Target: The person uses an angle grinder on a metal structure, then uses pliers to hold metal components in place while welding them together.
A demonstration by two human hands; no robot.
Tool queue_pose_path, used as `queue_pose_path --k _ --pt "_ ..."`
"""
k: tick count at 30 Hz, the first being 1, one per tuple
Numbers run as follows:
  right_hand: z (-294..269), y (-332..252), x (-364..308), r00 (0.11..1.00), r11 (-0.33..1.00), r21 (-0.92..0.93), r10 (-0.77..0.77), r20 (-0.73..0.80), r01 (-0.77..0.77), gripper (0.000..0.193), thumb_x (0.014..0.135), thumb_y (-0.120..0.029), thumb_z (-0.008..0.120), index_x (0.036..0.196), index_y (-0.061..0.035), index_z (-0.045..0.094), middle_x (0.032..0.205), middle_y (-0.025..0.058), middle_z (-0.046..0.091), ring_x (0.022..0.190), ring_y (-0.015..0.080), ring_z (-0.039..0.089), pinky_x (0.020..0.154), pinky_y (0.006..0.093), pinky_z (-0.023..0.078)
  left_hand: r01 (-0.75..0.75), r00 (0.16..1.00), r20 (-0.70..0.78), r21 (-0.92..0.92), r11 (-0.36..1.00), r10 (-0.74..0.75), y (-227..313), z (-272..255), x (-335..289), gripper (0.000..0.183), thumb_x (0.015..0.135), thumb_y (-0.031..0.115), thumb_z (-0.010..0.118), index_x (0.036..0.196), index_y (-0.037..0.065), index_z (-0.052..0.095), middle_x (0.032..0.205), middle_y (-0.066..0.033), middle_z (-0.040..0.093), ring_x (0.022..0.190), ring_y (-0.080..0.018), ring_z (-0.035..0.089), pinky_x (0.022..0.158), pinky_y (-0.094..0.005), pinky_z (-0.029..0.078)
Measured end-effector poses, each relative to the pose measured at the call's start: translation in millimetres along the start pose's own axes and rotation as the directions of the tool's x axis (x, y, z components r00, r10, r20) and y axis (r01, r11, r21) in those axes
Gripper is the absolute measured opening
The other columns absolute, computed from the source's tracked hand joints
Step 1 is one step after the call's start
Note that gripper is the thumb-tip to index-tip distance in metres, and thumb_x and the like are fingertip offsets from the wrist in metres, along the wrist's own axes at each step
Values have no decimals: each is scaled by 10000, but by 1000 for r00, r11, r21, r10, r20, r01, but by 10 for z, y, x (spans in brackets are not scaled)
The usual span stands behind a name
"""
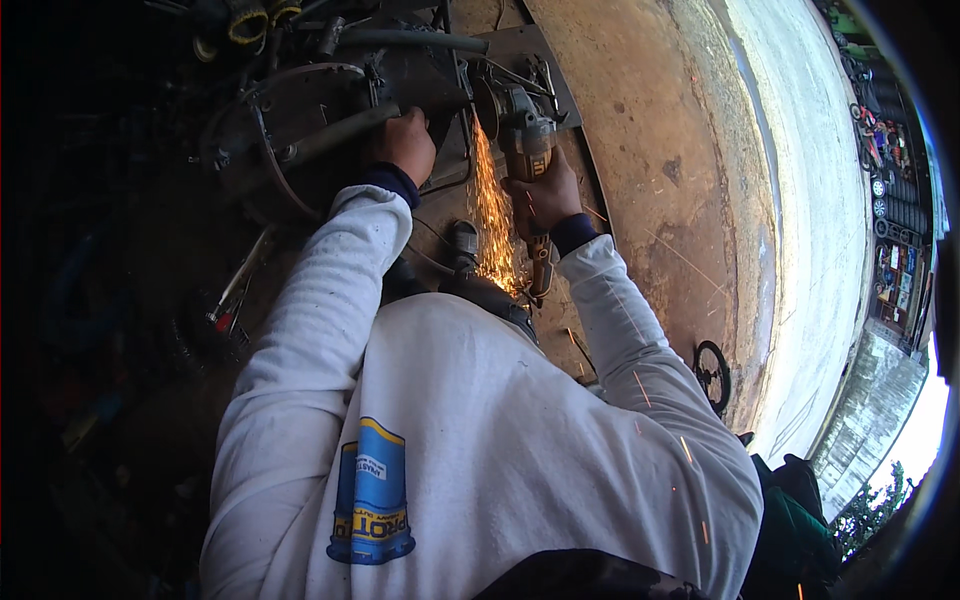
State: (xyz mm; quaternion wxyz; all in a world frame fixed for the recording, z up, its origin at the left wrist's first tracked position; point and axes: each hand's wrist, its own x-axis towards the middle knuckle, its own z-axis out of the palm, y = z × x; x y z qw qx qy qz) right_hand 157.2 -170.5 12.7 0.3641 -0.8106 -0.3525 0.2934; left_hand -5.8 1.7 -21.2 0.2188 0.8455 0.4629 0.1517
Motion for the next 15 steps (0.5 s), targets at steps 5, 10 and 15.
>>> queue_pose_path --k 5,10,15 --pt "5 15 10 994 992 -74 101 48 -98 654 634 -191 828 1165 -9 492 1049 206 659 970 338 655 848 408 523 9 1000 14 -35 999 -9 -6 1 -10 155 922 177 544 891 36 601 788 -260 647 787 -459 632 674 -541 497" --pt "95 236 -115 986 986 -48 162 46 -160 687 625 -249 834 1172 3 505 1039 194 659 955 325 656 841 410 514 47 994 96 33 998 -50 129 -144 -7 169 935 195 542 915 37 598 817 -256 656 814 -455 639 692 -540 503" --pt "125 264 -146 988 988 -43 148 50 -146 691 630 -252 830 1182 4 503 1056 188 653 981 319 649 859 400 511 60 993 102 13 998 -61 135 -173 -25 170 937 193 535 914 38 600 810 -251 659 810 -451 644 694 -541 506"
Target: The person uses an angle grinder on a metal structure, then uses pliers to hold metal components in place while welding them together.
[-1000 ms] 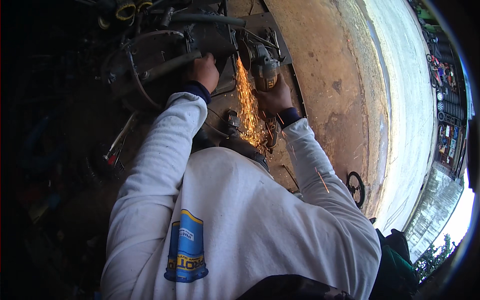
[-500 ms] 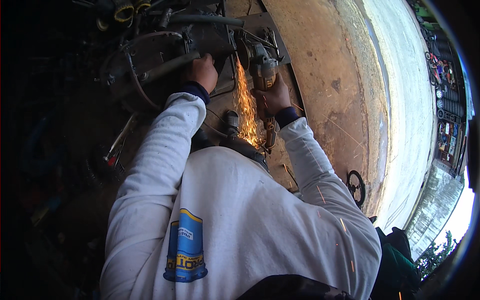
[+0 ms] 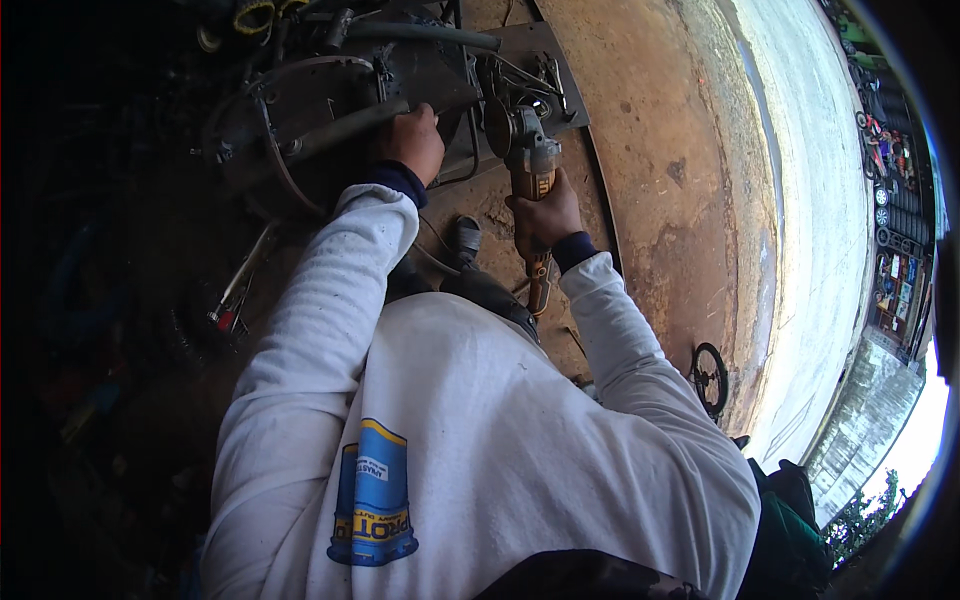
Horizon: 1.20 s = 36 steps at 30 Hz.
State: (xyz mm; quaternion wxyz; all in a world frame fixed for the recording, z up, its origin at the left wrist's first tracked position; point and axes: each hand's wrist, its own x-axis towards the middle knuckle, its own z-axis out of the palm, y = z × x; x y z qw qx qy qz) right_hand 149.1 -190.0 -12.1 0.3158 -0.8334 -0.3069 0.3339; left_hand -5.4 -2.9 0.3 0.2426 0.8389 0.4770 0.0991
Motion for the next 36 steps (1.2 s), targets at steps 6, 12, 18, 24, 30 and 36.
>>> queue_pose_path --k 6,12,18,24,30,36 --pt "27 -86 61 999 999 24 -42 -29 43 660 636 -254 827 1142 2 489 1030 220 649 972 365 644 851 429 513 -42 999 -34 -14 999 42 -17 27 5 154 932 180 539 909 39 595 790 -248 657 789 -452 642 686 -540 508" --pt "64 -31 102 1000 1000 -11 -18 -21 18 670 637 -245 826 1162 -2 488 1039 227 650 985 373 641 855 435 513 -32 999 -31 14 999 33 -33 67 27 151 929 185 550 896 42 585 788 -248 656 780 -453 641 676 -545 505" --pt "44 80 120 998 999 3 43 34 -44 658 637 -236 822 1167 -2 511 1030 203 656 959 353 649 858 426 514 3 999 -47 51 999 -1 -68 66 14 131 924 187 568 912 57 575 792 -244 655 802 -450 639 690 -542 503" --pt "-116 740 277 998 945 327 40 -46 -23 645 658 -207 804 1190 10 508 1002 145 654 908 277 655 836 379 522 -108 993 -81 -244 964 90 480 -94 -190 75 912 140 573 968 91 579 852 -205 668 833 -440 637 703 -515 504" --pt "-637 408 275 991 876 482 45 -129 23 575 663 -153 810 1139 -3 524 998 92 637 865 183 629 789 328 523 -289 942 65 -344 893 330 766 97 -317 126 872 144 623 980 81 612 894 -177 653 855 -414 630 735 -479 510" --pt "-799 451 423 989 723 687 37 -140 71 515 693 -134 793 1118 -3 534 979 73 637 844 163 629 768 314 526 -377 863 260 -241 894 434 946 430 -463 539 775 420 761 1097 4 649 1071 -206 600 1022 -358 610 866 -419 502"
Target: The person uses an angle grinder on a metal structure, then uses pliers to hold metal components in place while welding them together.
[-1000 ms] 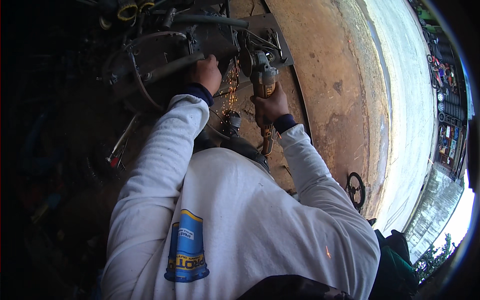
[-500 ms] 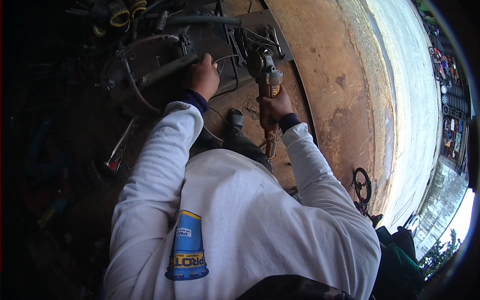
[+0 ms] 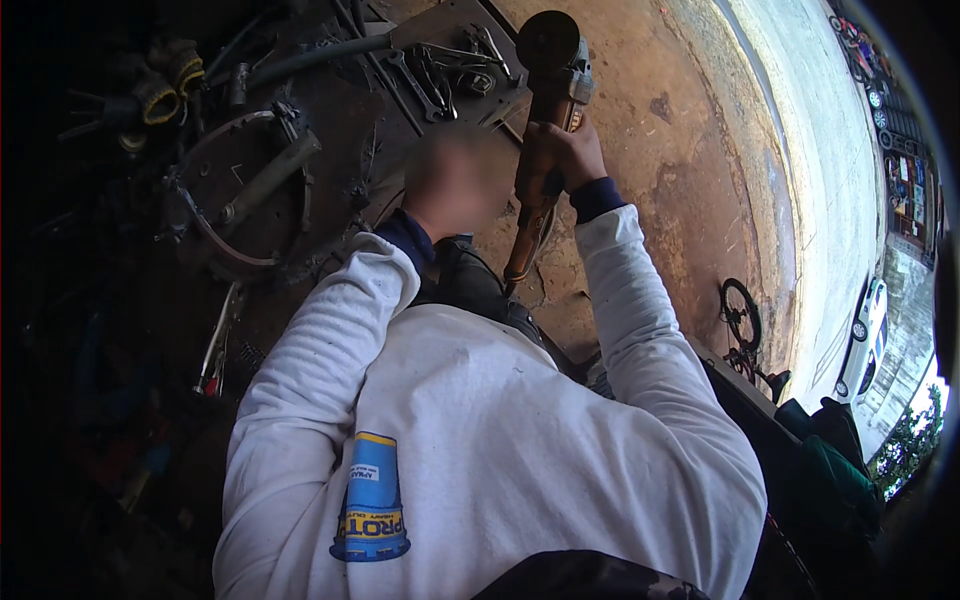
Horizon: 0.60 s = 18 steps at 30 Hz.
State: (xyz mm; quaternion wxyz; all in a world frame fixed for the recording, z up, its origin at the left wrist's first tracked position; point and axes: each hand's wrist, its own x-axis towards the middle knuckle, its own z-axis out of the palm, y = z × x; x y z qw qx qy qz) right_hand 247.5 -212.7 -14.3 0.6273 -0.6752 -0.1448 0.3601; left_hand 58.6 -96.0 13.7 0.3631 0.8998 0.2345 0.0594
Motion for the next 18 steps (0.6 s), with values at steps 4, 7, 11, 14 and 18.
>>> queue_pose_path --k 4,7,11,14,18 --pt "32 6 89 999 970 241 22 23 -27 419 752 -112 735 1111 -8 546 945 76 640 805 172 643 742 321 537 104 984 163 -184 977 -74 -186 337 6 749 776 569 731 1209 -31 611 1230 -218 591 1137 -319 588 954 -380 463" --pt "70 129 151 998 927 372 22 55 -41 310 832 -162 673 1083 -9 573 930 107 656 826 228 665 747 357 557 387 876 455 -464 797 -161 -244 369 30 812 786 638 686 1240 -30 599 1273 -192 590 1143 -274 583 980 -354 433" --pt "114 129 191 996 859 505 48 74 -79 317 865 -211 640 1096 -2 588 962 141 663 905 280 665 825 408 552 540 780 618 -585 605 -98 -287 288 7 696 847 604 637 1185 -4 634 1138 -85 640 1052 -164 573 948 -301 420" --pt "210 44 193 994 796 596 87 66 -109 327 813 -134 682 1074 -12 526 912 129 634 802 267 665 725 387 566 654 698 709 -572 495 -104 -404 301 -40 621 875 561 632 1169 15 643 1097 -39 650 1025 -117 567 923 -279 424" --pt "173 77 229 992 782 611 72 105 -121 353 816 -174 677 1093 -12 530 928 134 633 836 277 666 744 405 565 739 626 774 -550 390 -95 -291 162 -37 630 883 551 629 1195 4 616 1107 -34 638 1033 -106 559 932 -269 417"
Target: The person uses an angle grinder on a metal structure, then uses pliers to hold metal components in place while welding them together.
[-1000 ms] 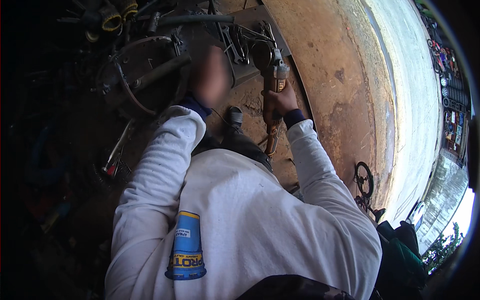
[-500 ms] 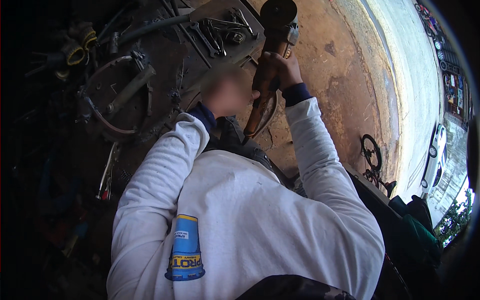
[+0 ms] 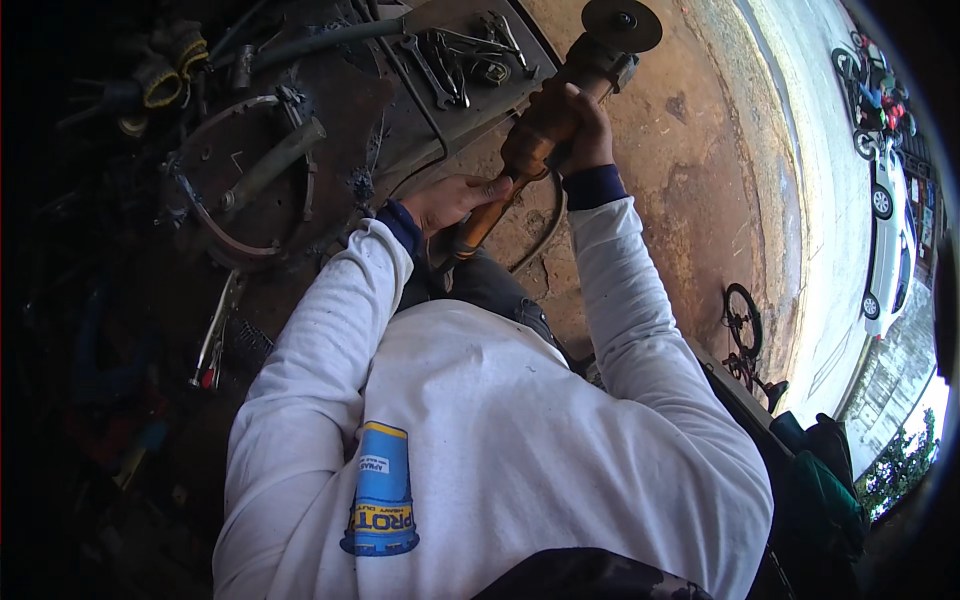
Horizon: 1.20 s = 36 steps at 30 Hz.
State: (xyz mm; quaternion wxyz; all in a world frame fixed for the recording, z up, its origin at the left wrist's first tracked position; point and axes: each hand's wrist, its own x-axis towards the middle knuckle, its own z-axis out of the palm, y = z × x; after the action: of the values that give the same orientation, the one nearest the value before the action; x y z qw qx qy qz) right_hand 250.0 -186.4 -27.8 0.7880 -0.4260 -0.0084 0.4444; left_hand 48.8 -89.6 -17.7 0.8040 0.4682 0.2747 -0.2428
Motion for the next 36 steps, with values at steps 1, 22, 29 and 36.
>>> queue_pose_path --k 1,22,29,36 --pt "-3 13 16 1000 1000 10 20 11 -20 364 816 -187 677 1099 -12 531 934 136 634 841 279 666 750 409 565 -39 999 6 4 999 39 -42 -28 13 628 888 548 623 1198 2 613 1097 -35 637 1027 -106 559 930 -269 420" --pt "-25 1820 -699 845 929 -195 180 -503 -314 585 729 -257 831 1147 -25 495 1000 111 620 859 226 642 749 378 539 165 836 -456 740 652 305 -1709 -326 -535 334 688 132 699 967 -31 614 1050 -229 562 999 -438 563 864 -477 475" --pt "112 2868 -760 771 754 -394 225 -596 -525 716 651 -230 850 1172 35 437 1055 199 623 933 311 647 818 401 529 407 770 -628 619 671 112 -2159 -437 -970 438 702 237 770 1072 41 642 1069 -223 575 1028 -422 563 888 -464 472" --pt "531 3042 -401 846 426 -731 264 -463 -533 755 624 -249 840 1167 51 408 1085 282 619 1022 413 629 891 440 511 451 655 -686 692 564 317 -2618 -615 -1272 526 763 437 739 1072 23 640 1120 -199 597 1036 -376 586 883 -460 476"
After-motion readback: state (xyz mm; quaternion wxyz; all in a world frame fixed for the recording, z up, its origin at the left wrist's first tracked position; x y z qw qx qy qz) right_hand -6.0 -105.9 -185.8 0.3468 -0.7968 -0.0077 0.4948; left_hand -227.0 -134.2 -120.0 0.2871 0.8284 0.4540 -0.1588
